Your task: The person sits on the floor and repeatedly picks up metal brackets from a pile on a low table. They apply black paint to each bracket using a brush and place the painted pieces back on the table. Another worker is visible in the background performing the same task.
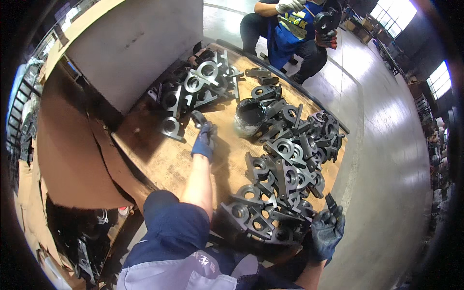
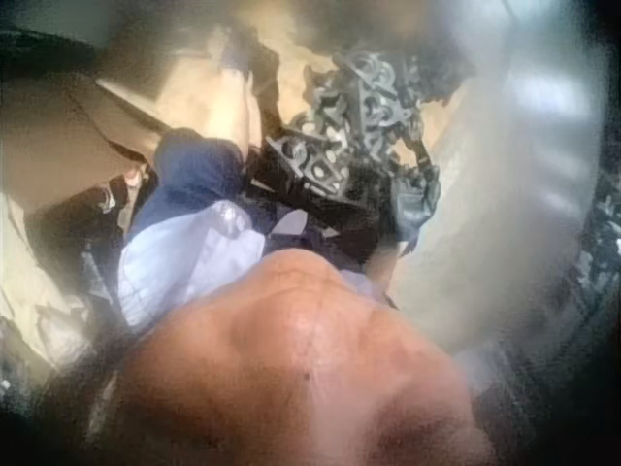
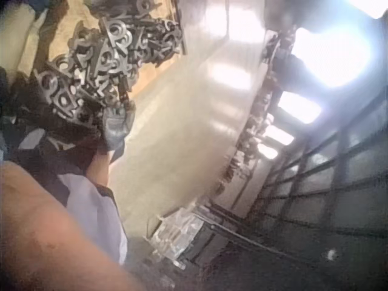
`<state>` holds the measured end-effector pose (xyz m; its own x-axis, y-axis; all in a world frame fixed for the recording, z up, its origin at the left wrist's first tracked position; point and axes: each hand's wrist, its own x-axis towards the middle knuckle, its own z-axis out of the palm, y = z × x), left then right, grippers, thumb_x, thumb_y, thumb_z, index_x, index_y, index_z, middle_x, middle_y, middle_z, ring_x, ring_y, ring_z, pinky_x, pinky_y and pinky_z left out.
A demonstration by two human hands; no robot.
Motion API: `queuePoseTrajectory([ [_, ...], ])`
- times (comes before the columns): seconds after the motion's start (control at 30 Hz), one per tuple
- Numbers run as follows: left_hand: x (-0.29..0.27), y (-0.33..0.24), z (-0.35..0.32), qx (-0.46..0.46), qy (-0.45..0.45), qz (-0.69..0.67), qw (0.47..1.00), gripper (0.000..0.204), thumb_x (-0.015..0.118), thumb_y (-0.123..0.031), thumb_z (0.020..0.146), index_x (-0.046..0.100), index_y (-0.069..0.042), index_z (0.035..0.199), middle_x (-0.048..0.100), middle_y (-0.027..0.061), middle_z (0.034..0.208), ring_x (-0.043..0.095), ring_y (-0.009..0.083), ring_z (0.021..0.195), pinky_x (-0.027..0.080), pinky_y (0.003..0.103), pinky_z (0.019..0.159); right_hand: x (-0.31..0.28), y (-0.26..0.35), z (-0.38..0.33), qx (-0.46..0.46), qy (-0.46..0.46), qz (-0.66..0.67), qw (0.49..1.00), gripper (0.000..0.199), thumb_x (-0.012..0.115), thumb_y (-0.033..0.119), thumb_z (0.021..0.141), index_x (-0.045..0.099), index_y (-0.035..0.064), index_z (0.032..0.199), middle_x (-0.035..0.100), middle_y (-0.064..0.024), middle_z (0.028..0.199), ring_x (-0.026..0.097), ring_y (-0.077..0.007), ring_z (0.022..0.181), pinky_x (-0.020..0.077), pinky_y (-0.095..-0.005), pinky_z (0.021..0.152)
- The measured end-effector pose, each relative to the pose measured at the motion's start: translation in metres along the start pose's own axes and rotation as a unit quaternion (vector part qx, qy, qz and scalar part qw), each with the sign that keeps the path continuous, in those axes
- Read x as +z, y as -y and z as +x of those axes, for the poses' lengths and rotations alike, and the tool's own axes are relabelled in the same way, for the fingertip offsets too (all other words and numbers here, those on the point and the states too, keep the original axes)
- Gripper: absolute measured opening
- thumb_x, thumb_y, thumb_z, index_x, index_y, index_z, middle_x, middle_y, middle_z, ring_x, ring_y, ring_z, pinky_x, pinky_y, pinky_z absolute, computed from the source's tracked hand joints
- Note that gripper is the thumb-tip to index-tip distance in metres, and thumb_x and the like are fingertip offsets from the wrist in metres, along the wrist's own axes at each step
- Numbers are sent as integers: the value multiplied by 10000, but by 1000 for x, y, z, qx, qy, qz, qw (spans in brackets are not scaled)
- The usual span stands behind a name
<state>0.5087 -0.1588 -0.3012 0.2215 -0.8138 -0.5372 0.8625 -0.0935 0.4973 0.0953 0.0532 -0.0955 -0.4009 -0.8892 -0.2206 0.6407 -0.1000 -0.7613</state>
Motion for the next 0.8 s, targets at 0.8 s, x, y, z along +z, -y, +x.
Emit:
queuePoseTrajectory([
  [0.8,114,-77,-326,66,450,291,841,475,731,-181,771,541,-59,1189,581,32,734,499,76,574,329,184,464,182,57,-125,-159,352,-240,890,379,536,268,975,605,-58,1156,690,-151,904,674,-200,814,538,-309,766],
])
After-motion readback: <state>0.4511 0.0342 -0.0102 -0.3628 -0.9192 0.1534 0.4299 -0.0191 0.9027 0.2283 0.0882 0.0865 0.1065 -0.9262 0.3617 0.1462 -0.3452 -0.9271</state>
